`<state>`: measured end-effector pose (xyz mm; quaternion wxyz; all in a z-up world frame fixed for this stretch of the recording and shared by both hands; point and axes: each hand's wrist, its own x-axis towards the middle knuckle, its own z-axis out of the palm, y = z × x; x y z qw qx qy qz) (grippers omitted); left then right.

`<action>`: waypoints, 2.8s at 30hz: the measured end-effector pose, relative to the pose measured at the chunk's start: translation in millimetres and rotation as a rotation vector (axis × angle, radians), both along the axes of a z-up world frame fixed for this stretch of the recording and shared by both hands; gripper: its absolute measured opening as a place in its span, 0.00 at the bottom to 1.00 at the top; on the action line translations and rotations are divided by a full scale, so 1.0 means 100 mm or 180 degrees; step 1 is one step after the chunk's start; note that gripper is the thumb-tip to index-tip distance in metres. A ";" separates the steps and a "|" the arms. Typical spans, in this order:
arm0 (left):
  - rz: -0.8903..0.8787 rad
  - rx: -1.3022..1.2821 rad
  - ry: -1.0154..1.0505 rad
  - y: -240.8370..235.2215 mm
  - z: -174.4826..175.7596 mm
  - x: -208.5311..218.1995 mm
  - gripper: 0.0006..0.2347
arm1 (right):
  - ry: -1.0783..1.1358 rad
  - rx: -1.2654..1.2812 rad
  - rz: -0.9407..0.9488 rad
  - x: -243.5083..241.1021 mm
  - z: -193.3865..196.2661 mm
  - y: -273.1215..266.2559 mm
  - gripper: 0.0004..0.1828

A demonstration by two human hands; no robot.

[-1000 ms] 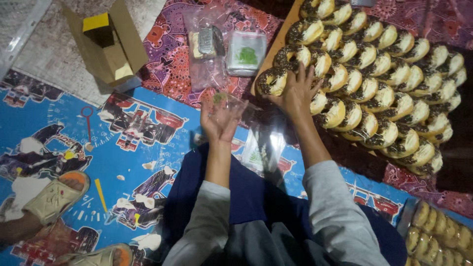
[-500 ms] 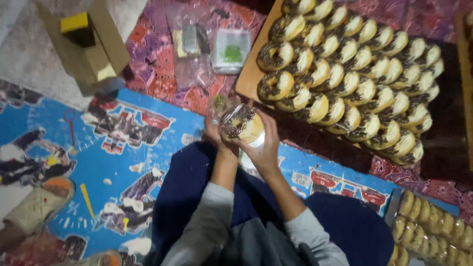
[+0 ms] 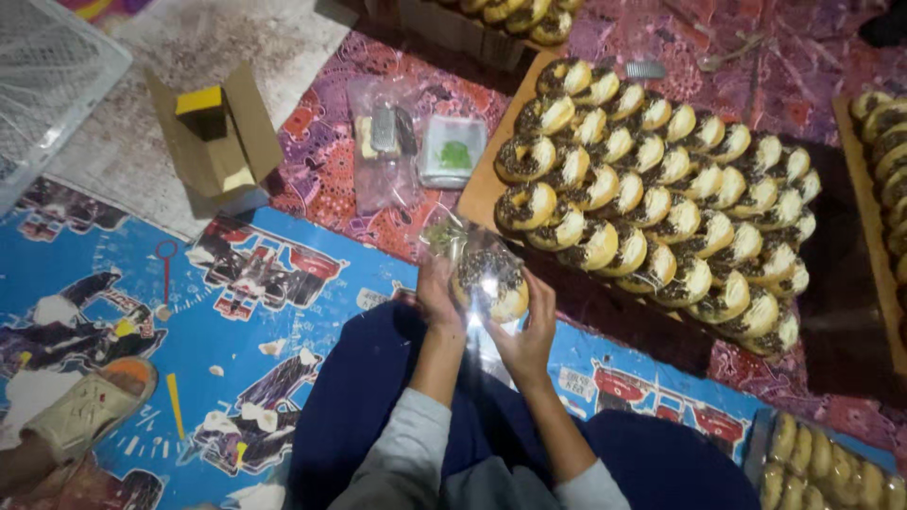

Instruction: The person grates a block of cheese over trays of donuts using a handheld grater. After grating, the person picks up a donut and places it into a plastic bag.

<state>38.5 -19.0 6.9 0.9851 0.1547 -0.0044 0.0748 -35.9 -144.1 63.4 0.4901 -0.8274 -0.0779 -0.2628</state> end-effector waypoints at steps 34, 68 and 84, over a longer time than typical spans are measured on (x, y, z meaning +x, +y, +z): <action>0.1402 0.5233 -0.0443 0.81 0.14 -1.49 0.08 | 0.2096 -0.0989 0.1472 -0.14 0.23 0.25 0.25; 0.0907 0.3566 0.1771 1.06 0.34 -1.61 0.20 | 0.2923 0.1875 0.2517 -0.53 -0.91 0.41 0.30; 0.1312 0.5406 0.2059 1.14 -0.04 -1.82 0.09 | 0.1354 0.0001 0.1023 -0.43 -0.72 0.68 0.18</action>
